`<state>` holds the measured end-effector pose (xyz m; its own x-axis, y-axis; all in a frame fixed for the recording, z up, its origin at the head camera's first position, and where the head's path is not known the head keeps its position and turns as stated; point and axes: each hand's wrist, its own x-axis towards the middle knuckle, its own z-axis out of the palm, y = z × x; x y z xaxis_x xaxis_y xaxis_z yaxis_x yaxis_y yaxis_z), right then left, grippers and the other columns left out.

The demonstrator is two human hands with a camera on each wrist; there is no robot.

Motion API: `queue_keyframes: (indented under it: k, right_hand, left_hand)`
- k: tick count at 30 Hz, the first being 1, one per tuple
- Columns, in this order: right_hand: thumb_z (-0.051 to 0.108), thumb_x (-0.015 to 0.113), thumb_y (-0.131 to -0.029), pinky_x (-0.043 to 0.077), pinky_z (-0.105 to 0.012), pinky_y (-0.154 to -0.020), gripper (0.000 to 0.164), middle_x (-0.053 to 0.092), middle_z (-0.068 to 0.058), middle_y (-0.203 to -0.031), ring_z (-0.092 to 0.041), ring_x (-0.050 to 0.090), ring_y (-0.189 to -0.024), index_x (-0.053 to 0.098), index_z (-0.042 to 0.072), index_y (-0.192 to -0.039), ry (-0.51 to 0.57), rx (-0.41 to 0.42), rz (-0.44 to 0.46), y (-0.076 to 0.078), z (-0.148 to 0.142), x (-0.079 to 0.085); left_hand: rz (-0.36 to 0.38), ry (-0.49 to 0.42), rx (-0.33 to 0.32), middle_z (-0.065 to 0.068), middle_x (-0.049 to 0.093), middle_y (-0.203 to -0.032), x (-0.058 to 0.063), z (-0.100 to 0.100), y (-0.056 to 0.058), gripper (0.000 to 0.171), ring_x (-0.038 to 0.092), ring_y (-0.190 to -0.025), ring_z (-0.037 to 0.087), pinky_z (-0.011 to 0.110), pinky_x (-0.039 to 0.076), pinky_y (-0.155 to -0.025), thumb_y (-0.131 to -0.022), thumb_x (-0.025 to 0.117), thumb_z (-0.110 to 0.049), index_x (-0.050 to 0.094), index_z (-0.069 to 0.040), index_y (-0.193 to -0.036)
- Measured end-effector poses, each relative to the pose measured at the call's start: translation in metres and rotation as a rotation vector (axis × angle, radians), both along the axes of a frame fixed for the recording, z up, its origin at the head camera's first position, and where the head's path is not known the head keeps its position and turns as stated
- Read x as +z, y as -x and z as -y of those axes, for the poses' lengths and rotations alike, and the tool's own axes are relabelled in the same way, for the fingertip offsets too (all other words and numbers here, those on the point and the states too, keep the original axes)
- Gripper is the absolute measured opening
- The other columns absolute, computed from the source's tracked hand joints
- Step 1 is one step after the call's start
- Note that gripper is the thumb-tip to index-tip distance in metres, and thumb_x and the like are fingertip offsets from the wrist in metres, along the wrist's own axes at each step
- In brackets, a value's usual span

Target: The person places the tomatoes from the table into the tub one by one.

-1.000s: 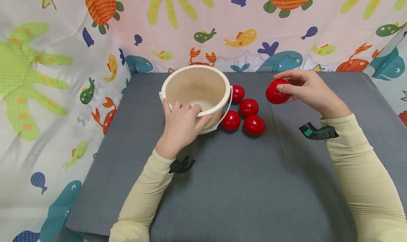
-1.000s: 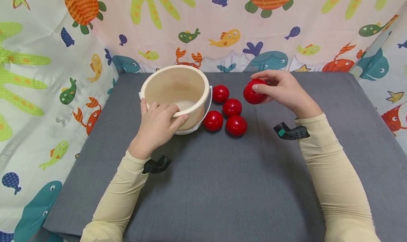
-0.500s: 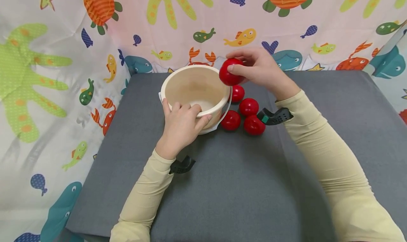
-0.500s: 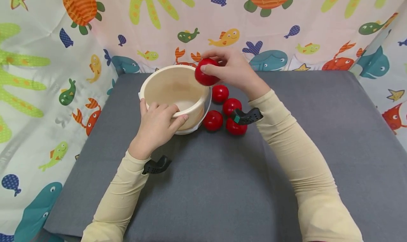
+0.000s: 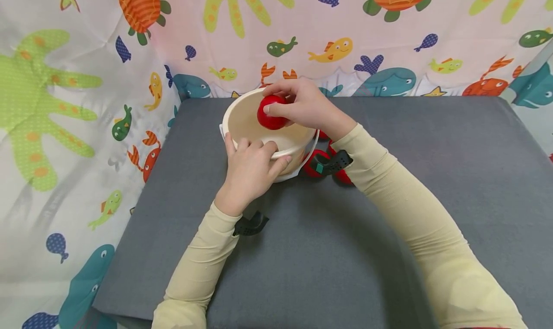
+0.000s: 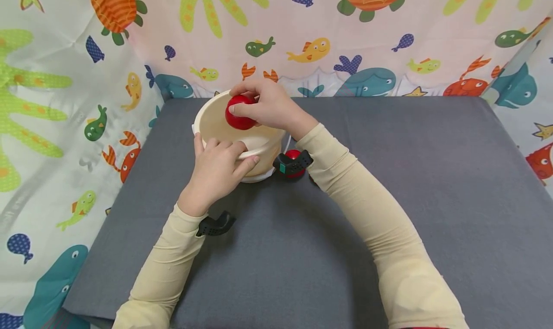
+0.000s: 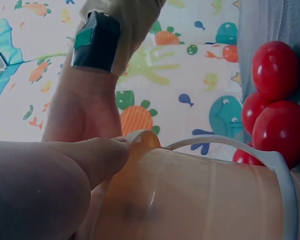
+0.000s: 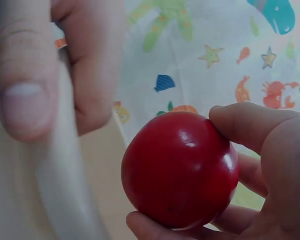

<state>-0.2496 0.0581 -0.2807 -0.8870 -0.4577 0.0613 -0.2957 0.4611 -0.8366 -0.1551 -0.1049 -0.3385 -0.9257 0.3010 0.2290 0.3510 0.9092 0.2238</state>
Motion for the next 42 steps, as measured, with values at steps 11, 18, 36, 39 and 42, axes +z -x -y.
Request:
queue_keyframes:
  k: [11, 18, 36, 39, 42]
  right_hand:
    - [0.020, 0.070, -0.091, 0.059, -0.041, -0.088, 0.042, 0.070, -0.012, -0.120, -0.027, 0.062, -0.107, 0.067, 0.010, -0.132, -0.150, 0.027, -0.065, 0.005, 0.006, -0.023]
    - [0.024, 0.071, -0.090, 0.056, -0.038, -0.091, 0.038, 0.073, -0.007, -0.117, -0.023, 0.060, -0.110, 0.070, 0.011, -0.126, -0.301, 0.066, -0.202, 0.006, 0.011, -0.030]
    - [0.025, 0.073, -0.088, 0.052, -0.040, -0.087, 0.034, 0.076, -0.009, -0.107, -0.027, 0.063, -0.095, 0.073, 0.008, -0.117, -0.539, 0.140, -0.308, 0.004, 0.023, -0.032]
    - [0.025, 0.072, -0.087, 0.052, -0.041, -0.089, 0.033, 0.076, -0.009, -0.106, -0.027, 0.063, -0.094, 0.074, 0.008, -0.116, -0.582, 0.143, -0.296, 0.004, 0.024, -0.031]
    - [0.025, 0.072, -0.087, 0.051, -0.042, -0.091, 0.036, 0.076, -0.009, -0.107, -0.027, 0.064, -0.096, 0.074, 0.008, -0.118, -0.599, 0.149, -0.293, 0.004, 0.024, -0.031]
  left_hand:
    - [-0.004, 0.023, 0.003, 0.014, 0.073, -0.104, -0.001, -0.003, 0.000, 0.040, 0.060, -0.110, 0.039, 0.077, 0.012, -0.116, -0.097, 0.062, -0.048, 0.073, -0.013, -0.114]
    - [-0.002, 0.020, 0.008, 0.013, 0.073, -0.101, -0.002, -0.003, -0.001, 0.038, 0.060, -0.108, 0.039, 0.076, 0.011, -0.116, -0.098, 0.062, -0.047, 0.073, -0.013, -0.111]
    - [-0.024, 0.014, 0.013, 0.012, 0.072, -0.101, -0.001, -0.003, 0.000, 0.036, 0.060, -0.104, 0.039, 0.077, 0.013, -0.115, -0.098, 0.062, -0.047, 0.072, -0.014, -0.109]
    - [-0.022, 0.010, 0.011, 0.012, 0.072, -0.099, -0.001, -0.003, 0.000, 0.036, 0.059, -0.105, 0.039, 0.077, 0.012, -0.116, -0.097, 0.063, -0.047, 0.072, -0.014, -0.109]
    - [-0.021, 0.008, 0.012, 0.011, 0.072, -0.100, -0.001, -0.002, 0.000, 0.036, 0.060, -0.105, 0.039, 0.077, 0.012, -0.116, -0.097, 0.063, -0.047, 0.072, -0.015, -0.110]
